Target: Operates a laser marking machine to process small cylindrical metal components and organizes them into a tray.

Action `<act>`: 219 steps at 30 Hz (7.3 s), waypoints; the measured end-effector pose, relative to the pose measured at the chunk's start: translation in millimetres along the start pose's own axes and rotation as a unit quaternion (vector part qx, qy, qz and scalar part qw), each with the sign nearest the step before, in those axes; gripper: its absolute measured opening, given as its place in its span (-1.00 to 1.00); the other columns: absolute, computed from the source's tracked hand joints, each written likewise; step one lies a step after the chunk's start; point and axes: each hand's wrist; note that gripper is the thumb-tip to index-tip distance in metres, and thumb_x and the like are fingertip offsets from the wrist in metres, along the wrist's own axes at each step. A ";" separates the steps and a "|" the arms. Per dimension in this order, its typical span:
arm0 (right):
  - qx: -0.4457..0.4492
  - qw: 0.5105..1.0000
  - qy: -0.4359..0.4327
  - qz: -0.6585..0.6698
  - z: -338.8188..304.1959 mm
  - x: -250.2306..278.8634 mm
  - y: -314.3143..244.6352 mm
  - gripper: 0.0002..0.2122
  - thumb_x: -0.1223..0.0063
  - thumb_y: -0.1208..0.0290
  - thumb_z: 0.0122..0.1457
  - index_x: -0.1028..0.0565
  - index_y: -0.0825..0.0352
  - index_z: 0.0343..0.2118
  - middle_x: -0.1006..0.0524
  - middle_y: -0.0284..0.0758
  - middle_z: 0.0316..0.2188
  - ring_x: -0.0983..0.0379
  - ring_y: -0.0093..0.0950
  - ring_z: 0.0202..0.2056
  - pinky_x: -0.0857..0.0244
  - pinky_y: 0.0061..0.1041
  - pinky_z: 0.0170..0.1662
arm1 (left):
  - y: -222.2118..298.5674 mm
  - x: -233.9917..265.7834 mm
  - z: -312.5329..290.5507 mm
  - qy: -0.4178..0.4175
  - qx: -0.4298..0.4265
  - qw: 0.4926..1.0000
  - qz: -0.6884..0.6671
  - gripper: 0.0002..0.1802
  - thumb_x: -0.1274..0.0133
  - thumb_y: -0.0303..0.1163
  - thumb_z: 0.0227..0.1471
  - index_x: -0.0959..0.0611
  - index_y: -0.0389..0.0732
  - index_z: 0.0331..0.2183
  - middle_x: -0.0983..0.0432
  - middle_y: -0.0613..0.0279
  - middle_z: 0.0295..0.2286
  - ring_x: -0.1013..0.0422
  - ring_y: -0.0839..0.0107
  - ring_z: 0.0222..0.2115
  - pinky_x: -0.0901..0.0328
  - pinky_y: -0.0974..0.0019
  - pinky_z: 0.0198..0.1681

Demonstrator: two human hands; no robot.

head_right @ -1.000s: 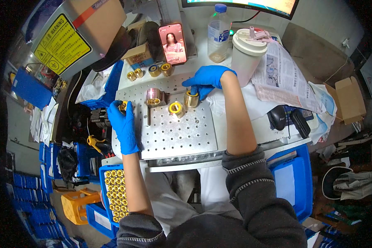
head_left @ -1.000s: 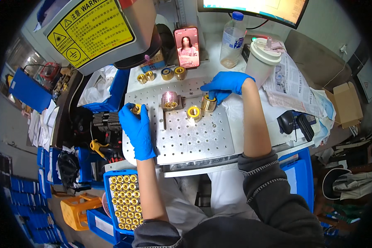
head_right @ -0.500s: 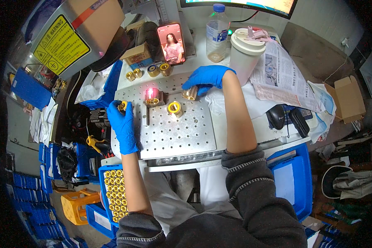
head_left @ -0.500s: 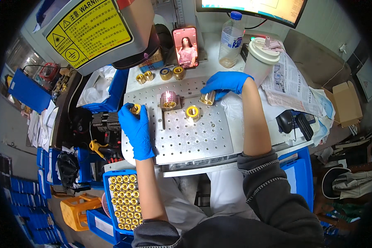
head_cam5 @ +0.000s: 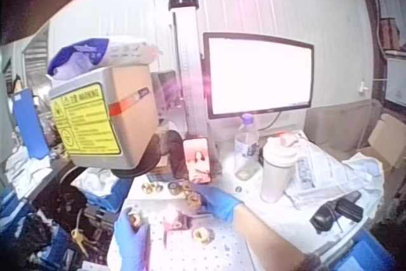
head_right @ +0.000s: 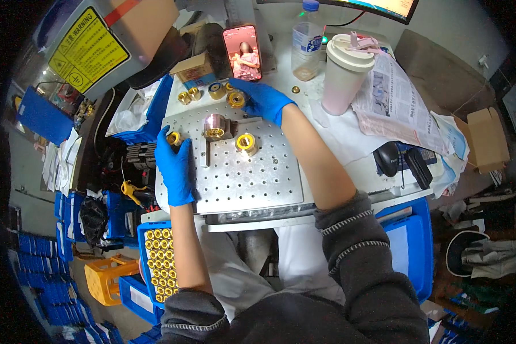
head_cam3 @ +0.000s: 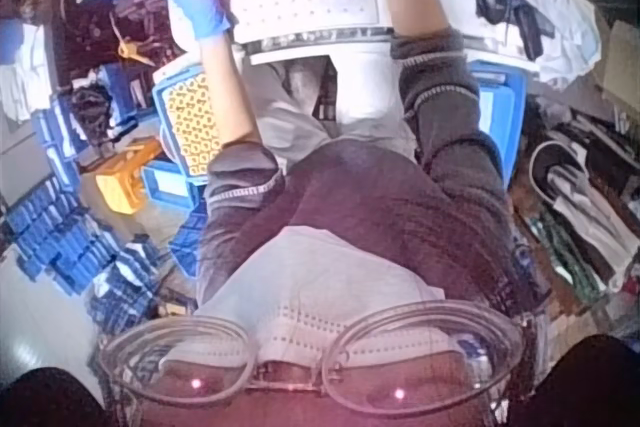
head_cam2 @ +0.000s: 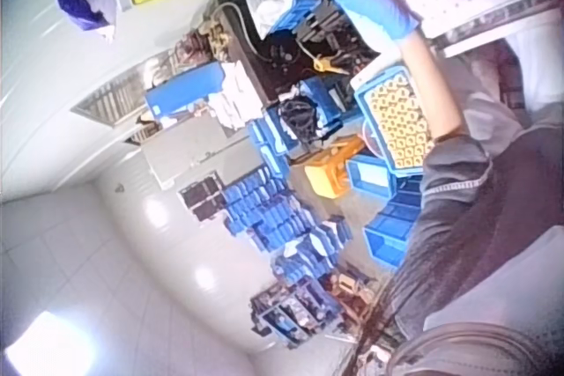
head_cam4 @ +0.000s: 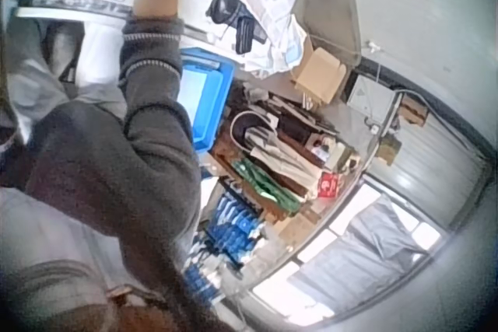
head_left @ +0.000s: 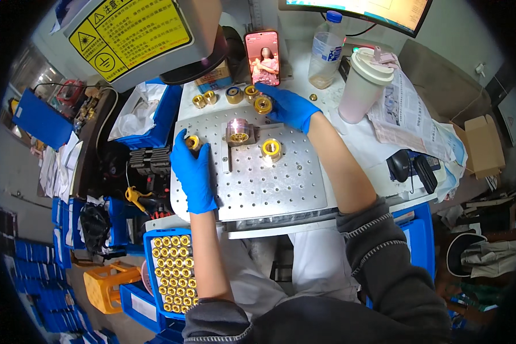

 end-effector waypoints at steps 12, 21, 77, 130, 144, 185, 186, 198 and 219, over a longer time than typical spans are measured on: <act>0.011 0.951 -0.124 0.284 28.1 15.8 20.5 -0.62 -0.01 0.26 0.21 -0.33 0.24 0.06 -0.48 -0.19 -0.09 -0.50 -0.38 -0.16 -0.45 -0.52 -0.23 | 0.4 0.2 1.7 0.028 -0.019 0.999 0.004 -0.35 -0.23 -0.51 -0.13 -0.40 -0.24 0.05 -0.46 -0.08 -0.21 -0.36 0.04 -0.19 -0.25 0.11 -0.08; 0.367 0.913 0.027 -0.176 42.5 19.2 45.7 -0.62 -0.02 0.21 0.20 -0.36 0.27 0.02 -0.52 -0.22 -0.13 -0.50 -0.34 -0.16 -0.42 -0.53 -0.15 | -6.1 -6.3 1.9 0.011 -0.020 0.999 0.025 -0.31 -0.24 -0.49 -0.14 -0.37 -0.28 0.06 -0.46 -0.11 -0.21 -0.36 0.01 -0.18 -0.25 0.09 -0.07; 0.173 0.948 -0.076 -0.256 30.6 -18.6 46.4 -0.68 -0.04 0.14 0.12 -0.59 0.32 -0.30 -0.58 -0.25 -0.31 -0.48 -0.47 -0.26 -0.29 -0.53 -0.11 | 14.4 -4.8 4.6 -0.020 -0.162 0.975 0.149 -0.67 -0.26 -0.35 -0.25 -0.57 -0.12 -0.33 -0.44 0.14 -0.31 -0.29 0.11 -0.20 -0.13 0.11 -0.09; -0.051 0.926 -0.108 -0.359 -31.8 28.4 -23.5 -0.70 -0.17 0.22 0.11 -0.55 0.41 -0.52 -0.52 -0.34 -0.59 -0.44 -0.59 -0.62 -0.37 -0.61 -0.50 | 21.8 -4.5 7.6 0.026 -0.120 0.992 0.018 -0.83 -0.06 -0.30 0.06 -0.55 -0.19 -0.34 -0.43 0.09 -0.37 -0.34 0.10 -0.23 0.00 -0.06 0.14; -0.019 0.861 -0.071 -0.503 -28.4 33.3 -24.8 -0.67 -0.17 0.12 0.08 -0.59 0.36 -0.37 -0.57 -0.35 -0.42 -0.50 -0.61 -0.39 -0.42 -0.58 -0.30 | 30.0 -6.5 5.6 0.006 -0.144 0.989 0.043 -0.84 -0.04 -0.31 0.08 -0.56 -0.19 -0.33 -0.43 0.10 -0.36 -0.34 0.13 -0.24 0.00 -0.03 0.16; -0.024 0.999 -0.026 0.039 -0.2 20.6 5.9 -0.71 0.30 0.20 0.32 -0.38 0.30 -0.12 -0.53 -0.15 -0.27 -0.48 -0.44 -0.42 -0.28 -0.64 -0.55 | 32.7 -5.1 4.5 0.003 -0.171 0.984 0.051 -0.82 0.00 -0.33 0.10 -0.58 -0.23 -0.32 -0.44 0.04 -0.33 -0.30 0.09 -0.24 -0.17 0.13 -0.10; -0.036 0.996 -0.027 0.079 2.5 20.4 6.8 -0.71 0.31 0.22 0.33 -0.38 0.30 -0.10 -0.53 -0.17 -0.26 -0.47 -0.44 -0.41 -0.30 -0.66 -0.54 | 32.5 -4.6 4.3 0.003 -0.171 0.984 0.051 -0.82 0.00 -0.33 0.10 -0.58 -0.23 -0.32 -0.44 0.04 -0.33 -0.30 0.09 -0.24 -0.17 0.13 -0.10; 0.060 0.998 -0.011 -0.014 26.6 17.1 28.9 -0.76 0.19 0.29 0.29 -0.39 0.32 -0.12 -0.50 -0.29 -0.28 -0.45 -0.48 -0.35 -0.32 -0.64 -0.44 | 46.0 -3.7 8.9 -0.025 -0.137 0.988 0.062 -0.70 -0.04 -0.24 0.07 -0.57 -0.20 -0.19 -0.45 0.06 -0.25 -0.29 0.10 -0.16 -0.10 0.07 0.05; 0.186 0.961 -0.074 -0.188 18.3 -18.4 38.2 -0.67 -0.07 0.20 0.16 -0.53 0.35 -0.14 -0.56 -0.34 -0.21 -0.45 -0.58 -0.18 -0.28 -0.59 -0.04 | 20.4 30.3 -33.2 -0.084 0.031 0.991 -0.099 -0.59 -0.30 -0.58 -0.22 -0.52 -0.21 -0.26 -0.25 0.31 -0.31 -0.31 0.50 -0.42 -0.26 0.46 -0.29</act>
Point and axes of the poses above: each hand's wrist, its own z-axis towards the middle knuckle, its own x-axis out of the back of the hand, y = z × x
